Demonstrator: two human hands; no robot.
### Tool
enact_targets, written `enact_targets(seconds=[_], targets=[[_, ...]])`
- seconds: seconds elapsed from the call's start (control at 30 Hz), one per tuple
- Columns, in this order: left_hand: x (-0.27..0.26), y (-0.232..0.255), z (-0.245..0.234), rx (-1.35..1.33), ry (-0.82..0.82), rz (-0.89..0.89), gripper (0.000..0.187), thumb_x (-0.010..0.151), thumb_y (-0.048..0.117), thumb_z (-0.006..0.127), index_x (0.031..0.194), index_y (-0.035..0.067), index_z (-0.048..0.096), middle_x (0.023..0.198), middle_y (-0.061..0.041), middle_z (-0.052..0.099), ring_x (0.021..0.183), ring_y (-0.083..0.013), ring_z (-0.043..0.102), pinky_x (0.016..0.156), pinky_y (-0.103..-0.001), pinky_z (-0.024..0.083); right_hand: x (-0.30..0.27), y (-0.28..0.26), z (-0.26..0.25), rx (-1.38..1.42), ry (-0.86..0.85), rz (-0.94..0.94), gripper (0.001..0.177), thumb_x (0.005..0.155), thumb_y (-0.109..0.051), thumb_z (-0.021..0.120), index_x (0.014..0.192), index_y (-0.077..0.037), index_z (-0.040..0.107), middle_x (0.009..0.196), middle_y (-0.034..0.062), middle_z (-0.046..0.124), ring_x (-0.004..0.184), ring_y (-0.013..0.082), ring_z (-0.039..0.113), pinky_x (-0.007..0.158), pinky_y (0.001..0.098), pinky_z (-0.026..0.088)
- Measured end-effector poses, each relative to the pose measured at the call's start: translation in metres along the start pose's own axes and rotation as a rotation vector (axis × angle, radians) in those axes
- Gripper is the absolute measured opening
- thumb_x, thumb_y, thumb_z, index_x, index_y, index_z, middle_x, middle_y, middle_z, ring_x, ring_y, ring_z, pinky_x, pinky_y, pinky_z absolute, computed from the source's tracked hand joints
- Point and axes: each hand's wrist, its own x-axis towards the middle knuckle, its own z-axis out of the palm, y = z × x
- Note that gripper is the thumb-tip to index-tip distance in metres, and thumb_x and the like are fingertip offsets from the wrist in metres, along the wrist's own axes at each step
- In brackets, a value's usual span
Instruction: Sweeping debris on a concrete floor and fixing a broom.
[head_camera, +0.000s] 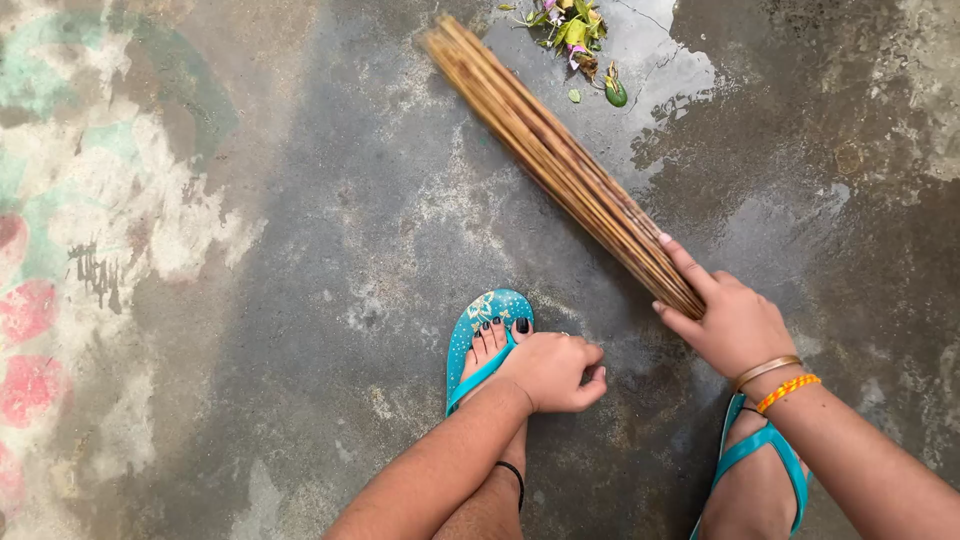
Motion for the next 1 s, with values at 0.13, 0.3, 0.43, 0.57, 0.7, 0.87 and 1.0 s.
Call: enact_targets(seconds=[0.13, 0.3, 0.43, 0.57, 0.7, 0.87, 1.0], targets=[[0.002, 0.0, 0.0, -0.041, 0.053, -0.04, 0.029, 0.086, 0.032, 0.057, 0.079, 0.007, 0.07, 0.082, -0.014, 0.073, 0.078, -0.0352, 0.072, 0.08, -0.048, 0.057, -0.012, 0.001, -0.007, 0.131, 0.153, -0.025, 0.088, 0.081, -0.046, 0.073, 0.158, -0.045, 0.031, 0.09, 0.0156, 0.067, 0.081, 0.0409, 0.07, 0.071, 0.052, 0.057], [0.001, 0.008, -0.013, -0.01, -0.041, -0.086, 0.029, 0.087, 0.033, 0.058, 0.08, 0.008, 0.071, 0.082, -0.014, 0.074, 0.078, -0.0353, 0.072, 0.078, -0.048, 0.058, -0.019, -0.017, -0.001, 0.061, 0.143, -0.38, 0.081, 0.081, -0.045, 0.072, 0.154, -0.045, 0.034, 0.091, 0.0147, 0.065, 0.082, 0.0379, 0.07, 0.067, 0.0492, 0.058], [-0.002, 0.005, -0.009, 0.014, -0.025, -0.067, 0.028, 0.085, 0.034, 0.059, 0.083, 0.009, 0.072, 0.083, -0.014, 0.074, 0.078, -0.0349, 0.073, 0.078, -0.048, 0.058, -0.014, -0.023, 0.004, -0.05, -0.045, -0.252, 0.081, 0.085, -0.05, 0.069, 0.155, -0.052, 0.027, 0.094, 0.0138, 0.065, 0.085, 0.0357, 0.071, 0.07, 0.0481, 0.06], [-0.007, 0.003, -0.014, 0.013, -0.046, -0.073, 0.028, 0.086, 0.032, 0.058, 0.083, 0.008, 0.072, 0.085, -0.012, 0.075, 0.08, -0.0336, 0.073, 0.074, -0.048, 0.057, -0.008, -0.004, 0.006, 0.017, -0.087, 0.038, 0.086, 0.087, -0.055, 0.066, 0.16, -0.054, 0.019, 0.099, 0.0168, 0.067, 0.09, 0.0408, 0.071, 0.079, 0.051, 0.059], [-0.018, 0.003, -0.003, 0.012, -0.126, -0.054, 0.03, 0.088, 0.033, 0.058, 0.08, 0.007, 0.072, 0.08, -0.014, 0.074, 0.077, -0.034, 0.073, 0.077, -0.046, 0.058, -0.016, 0.006, 0.0, 0.022, -0.059, 0.043, 0.089, 0.086, -0.053, 0.067, 0.16, -0.054, 0.018, 0.098, 0.0192, 0.068, 0.091, 0.0424, 0.071, 0.082, 0.0517, 0.058], [-0.073, 0.035, 0.025, -0.03, -0.145, -0.07, 0.029, 0.088, 0.031, 0.059, 0.079, 0.006, 0.072, 0.079, -0.019, 0.073, 0.076, -0.0385, 0.071, 0.076, -0.049, 0.057, -0.04, -0.019, -0.019, 0.048, -0.001, 0.022, 0.089, 0.086, -0.051, 0.068, 0.16, -0.051, 0.02, 0.099, 0.0196, 0.068, 0.091, 0.0438, 0.071, 0.082, 0.0522, 0.058], [-0.084, 0.05, 0.019, -0.119, -0.097, -0.116, 0.029, 0.092, 0.028, 0.059, 0.078, 0.004, 0.069, 0.081, -0.02, 0.071, 0.075, -0.0399, 0.07, 0.077, -0.05, 0.057, -0.036, -0.027, -0.004, 0.102, -0.02, 0.037, 0.09, 0.082, -0.05, 0.071, 0.158, -0.049, 0.023, 0.102, 0.0187, 0.068, 0.089, 0.0435, 0.071, 0.082, 0.0511, 0.059]])
